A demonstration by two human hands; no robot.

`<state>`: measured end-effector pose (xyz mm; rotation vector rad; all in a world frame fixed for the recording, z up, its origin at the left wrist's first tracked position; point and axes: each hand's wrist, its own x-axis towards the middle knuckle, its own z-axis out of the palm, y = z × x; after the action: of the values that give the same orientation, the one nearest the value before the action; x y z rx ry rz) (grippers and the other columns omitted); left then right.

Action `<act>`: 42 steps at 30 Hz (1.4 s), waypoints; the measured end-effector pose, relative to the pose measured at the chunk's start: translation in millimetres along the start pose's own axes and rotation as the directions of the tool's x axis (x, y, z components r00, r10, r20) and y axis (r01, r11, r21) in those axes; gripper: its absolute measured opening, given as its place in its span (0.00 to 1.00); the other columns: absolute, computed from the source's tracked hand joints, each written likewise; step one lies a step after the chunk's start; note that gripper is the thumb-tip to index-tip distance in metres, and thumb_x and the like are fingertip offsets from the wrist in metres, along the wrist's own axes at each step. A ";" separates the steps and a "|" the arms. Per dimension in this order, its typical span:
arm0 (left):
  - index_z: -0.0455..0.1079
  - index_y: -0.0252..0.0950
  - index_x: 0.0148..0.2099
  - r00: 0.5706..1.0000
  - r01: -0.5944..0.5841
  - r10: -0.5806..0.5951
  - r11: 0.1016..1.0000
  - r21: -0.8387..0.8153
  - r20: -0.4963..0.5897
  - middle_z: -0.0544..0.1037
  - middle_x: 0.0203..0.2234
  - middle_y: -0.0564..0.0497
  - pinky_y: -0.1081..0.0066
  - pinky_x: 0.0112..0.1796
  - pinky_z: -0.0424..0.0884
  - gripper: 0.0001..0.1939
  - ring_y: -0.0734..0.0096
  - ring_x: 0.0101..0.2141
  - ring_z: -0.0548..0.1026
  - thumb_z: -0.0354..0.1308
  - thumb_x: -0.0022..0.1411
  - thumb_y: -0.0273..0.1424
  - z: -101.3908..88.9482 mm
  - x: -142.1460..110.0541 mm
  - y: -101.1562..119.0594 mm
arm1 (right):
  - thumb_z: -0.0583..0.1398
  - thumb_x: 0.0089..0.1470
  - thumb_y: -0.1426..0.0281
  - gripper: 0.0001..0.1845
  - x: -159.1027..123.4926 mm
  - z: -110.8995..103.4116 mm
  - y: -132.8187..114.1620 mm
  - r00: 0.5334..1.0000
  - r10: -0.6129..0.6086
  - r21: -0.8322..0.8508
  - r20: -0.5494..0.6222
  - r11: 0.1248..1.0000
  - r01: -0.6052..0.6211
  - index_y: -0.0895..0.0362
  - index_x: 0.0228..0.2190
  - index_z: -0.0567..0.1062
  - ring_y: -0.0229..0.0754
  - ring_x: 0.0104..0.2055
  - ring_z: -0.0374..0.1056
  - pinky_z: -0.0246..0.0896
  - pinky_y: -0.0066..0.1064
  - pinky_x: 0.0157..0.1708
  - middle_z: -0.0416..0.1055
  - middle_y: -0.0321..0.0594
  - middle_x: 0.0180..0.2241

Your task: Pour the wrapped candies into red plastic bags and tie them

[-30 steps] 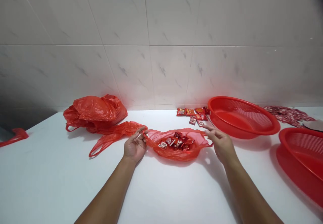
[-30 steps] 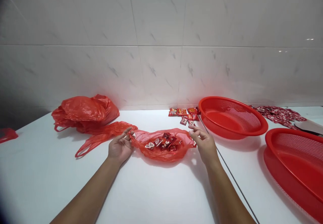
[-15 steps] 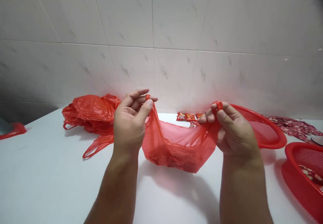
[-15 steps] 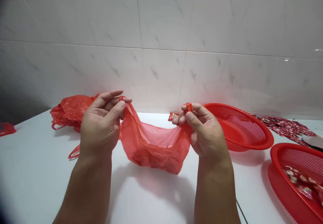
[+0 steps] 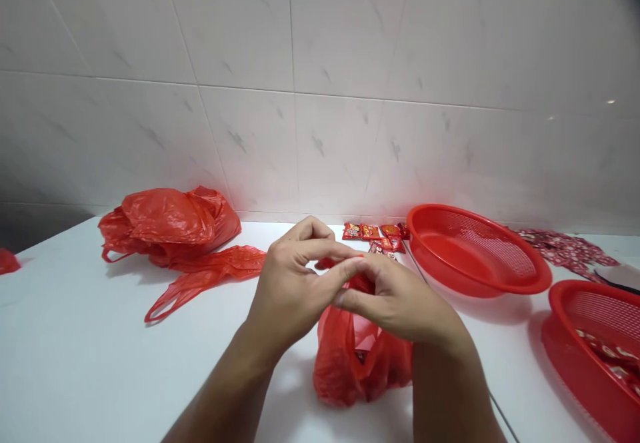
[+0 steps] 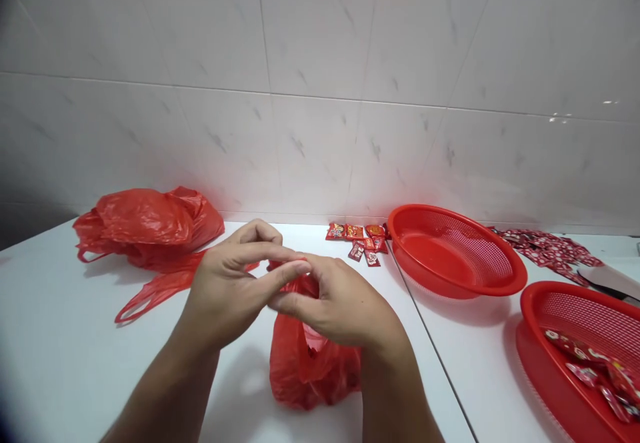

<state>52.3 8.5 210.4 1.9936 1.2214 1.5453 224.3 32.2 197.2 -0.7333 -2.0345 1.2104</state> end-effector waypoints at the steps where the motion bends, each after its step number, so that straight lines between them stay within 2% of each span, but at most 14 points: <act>1: 0.85 0.47 0.35 0.999 0.022 -0.022 1.000 0.006 0.041 0.76 0.33 0.53 0.74 0.32 0.72 0.01 0.72 0.34 0.74 0.72 0.60 0.33 -2.4 1.6 -1.2 | 0.63 0.66 0.64 0.15 0.7 -1.1 2.2 0.999 0.022 -0.004 0.032 1.000 -0.022 0.55 0.28 0.71 0.33 0.27 0.56 0.52 0.27 0.27 0.62 0.30 0.25; 6: 0.81 0.47 0.51 0.942 0.155 -0.162 0.987 0.048 0.294 0.82 0.41 0.52 0.71 0.36 0.74 0.11 0.69 0.39 0.79 0.65 0.68 0.38 -19.9 7.1 -5.2 | 0.58 0.70 0.53 0.25 1.3 -9.8 10.9 0.994 0.095 0.133 0.045 0.986 -0.101 0.55 0.25 0.68 0.31 0.20 0.51 0.47 0.27 0.21 0.58 0.27 0.18; 12: 0.79 0.41 0.36 0.949 0.150 -0.173 0.983 0.107 0.264 0.83 0.31 0.55 0.71 0.35 0.72 0.05 0.70 0.34 0.78 0.65 0.66 0.33 -24.2 7.6 -5.2 | 0.54 0.72 0.49 0.23 4.2 -8.1 12.6 0.986 0.137 0.272 -0.094 0.956 -0.107 0.54 0.35 0.71 0.33 0.22 0.62 0.57 0.25 0.26 0.68 0.30 0.19; 15: 0.79 0.41 0.34 0.926 0.166 -0.179 0.984 0.067 0.333 0.83 0.31 0.55 0.69 0.37 0.73 0.06 0.70 0.34 0.79 0.65 0.66 0.31 -23.2 6.3 -1.0 | 0.53 0.72 0.49 0.21 6.9 -5.9 14.0 0.977 0.143 0.321 -0.155 0.943 -0.087 0.53 0.43 0.73 0.33 0.19 0.62 0.55 0.24 0.22 0.70 0.30 0.20; 17: 0.80 0.42 0.38 0.916 0.166 -0.168 0.985 0.037 0.364 0.83 0.34 0.54 0.67 0.41 0.75 0.02 0.67 0.37 0.80 0.66 0.65 0.33 -23.1 5.6 -0.8 | 0.53 0.72 0.49 0.24 7.6 -7.6 15.0 0.982 0.124 0.320 -0.140 0.944 -0.074 0.55 0.40 0.76 0.32 0.18 0.62 0.55 0.24 0.21 0.71 0.32 0.20; 18: 0.80 0.43 0.44 0.920 0.155 -0.156 0.987 0.032 0.358 0.83 0.38 0.53 0.66 0.44 0.76 0.06 0.65 0.41 0.80 0.68 0.64 0.35 -23.1 5.5 -2.3 | 0.54 0.71 0.50 0.25 7.2 -9.4 15.3 0.987 0.108 0.314 -0.119 0.947 -0.066 0.56 0.36 0.77 0.32 0.19 0.62 0.55 0.25 0.21 0.72 0.34 0.20; 20: 0.74 0.48 0.60 0.924 0.123 -0.126 0.992 0.031 0.360 0.81 0.51 0.50 0.61 0.53 0.74 0.29 0.59 0.52 0.78 0.74 0.57 0.37 -22.4 6.2 -8.8 | 0.59 0.69 0.52 0.24 5.1 -14.4 15.8 0.994 0.064 0.284 -0.083 0.958 -0.038 0.58 0.30 0.77 0.33 0.21 0.65 0.58 0.25 0.22 0.72 0.35 0.21; 22: 0.61 0.53 0.72 0.881 0.122 -0.119 0.992 0.023 0.458 0.76 0.60 0.48 0.57 0.59 0.71 0.49 0.55 0.60 0.73 0.77 0.52 0.36 -20.4 8.4 -18.1 | 0.65 0.65 0.57 0.19 1.1 -19.4 15.6 0.998 0.018 0.241 -0.052 0.970 -0.005 0.58 0.28 0.77 0.34 0.24 0.67 0.61 0.26 0.25 0.72 0.35 0.23; 23: 0.57 0.54 0.74 0.836 0.141 -0.121 0.990 0.003 0.535 0.76 0.60 0.48 0.56 0.59 0.71 0.51 0.54 0.61 0.73 0.76 0.53 0.34 -19.0 10.0 -22.8 | 0.67 0.62 0.60 0.15 -1.3 -21.5 15.3 0.999 -0.001 0.220 -0.032 0.975 0.008 0.58 0.29 0.78 0.35 0.26 0.69 0.64 0.26 0.28 0.73 0.35 0.24; 25: 0.60 0.51 0.73 0.750 0.195 -0.108 0.979 -0.063 0.653 0.80 0.56 0.47 0.57 0.56 0.73 0.41 0.57 0.56 0.77 0.70 0.61 0.31 -16.1 13.5 -30.5 | 0.68 0.59 0.67 0.05 -6.2 -24.3 14.6 1.000 -0.018 0.158 -0.003 0.987 0.018 0.56 0.34 0.80 0.38 0.32 0.73 0.68 0.29 0.33 0.77 0.37 0.29; 27: 0.70 0.45 0.66 0.718 0.233 -0.084 0.965 -0.125 0.691 0.82 0.50 0.46 0.59 0.52 0.75 0.27 0.60 0.49 0.81 0.63 0.66 0.30 -14.7 16.6 -34.7 | 0.67 0.57 0.73 0.09 -10.0 -25.8 14.2 0.999 0.006 0.048 -0.033 0.999 -0.005 0.54 0.41 0.81 0.41 0.37 0.75 0.70 0.30 0.36 0.80 0.38 0.35; 31: 0.72 0.42 0.64 0.718 0.315 -0.147 0.940 -0.128 0.681 0.84 0.37 0.49 0.64 0.44 0.76 0.22 0.65 0.39 0.82 0.61 0.69 0.33 -17.7 19.1 -34.9 | 0.63 0.56 0.79 0.13 -10.6 -27.2 16.7 0.984 0.032 -0.180 -0.177 0.981 -0.064 0.52 0.40 0.82 0.41 0.35 0.76 0.69 0.30 0.33 0.80 0.36 0.32; 37: 0.71 0.43 0.65 0.772 0.343 -0.228 0.935 -0.087 0.594 0.84 0.40 0.48 0.63 0.44 0.75 0.22 0.63 0.41 0.81 0.54 0.73 0.37 -17.8 18.9 -28.1 | 0.64 0.54 0.81 0.16 -0.2 -25.3 22.9 0.915 -0.254 -0.302 -0.313 0.940 0.158 0.50 0.37 0.86 0.43 0.39 0.78 0.73 0.35 0.41 0.82 0.37 0.37; 42: 0.79 0.40 0.57 0.812 0.309 -0.241 0.950 -0.042 0.532 0.82 0.29 0.51 0.68 0.33 0.74 0.20 0.66 0.31 0.79 0.58 0.65 0.33 -12.3 18.5 -27.5 | 0.66 0.56 0.78 0.16 5.1 -20.6 25.3 0.893 -0.299 -0.317 -0.336 0.929 0.192 0.45 0.40 0.87 0.45 0.44 0.79 0.76 0.36 0.43 0.83 0.37 0.42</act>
<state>30.4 35.9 206.8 1.8723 1.0864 0.8336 240.2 57.5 183.1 -0.7427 -1.9118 0.5877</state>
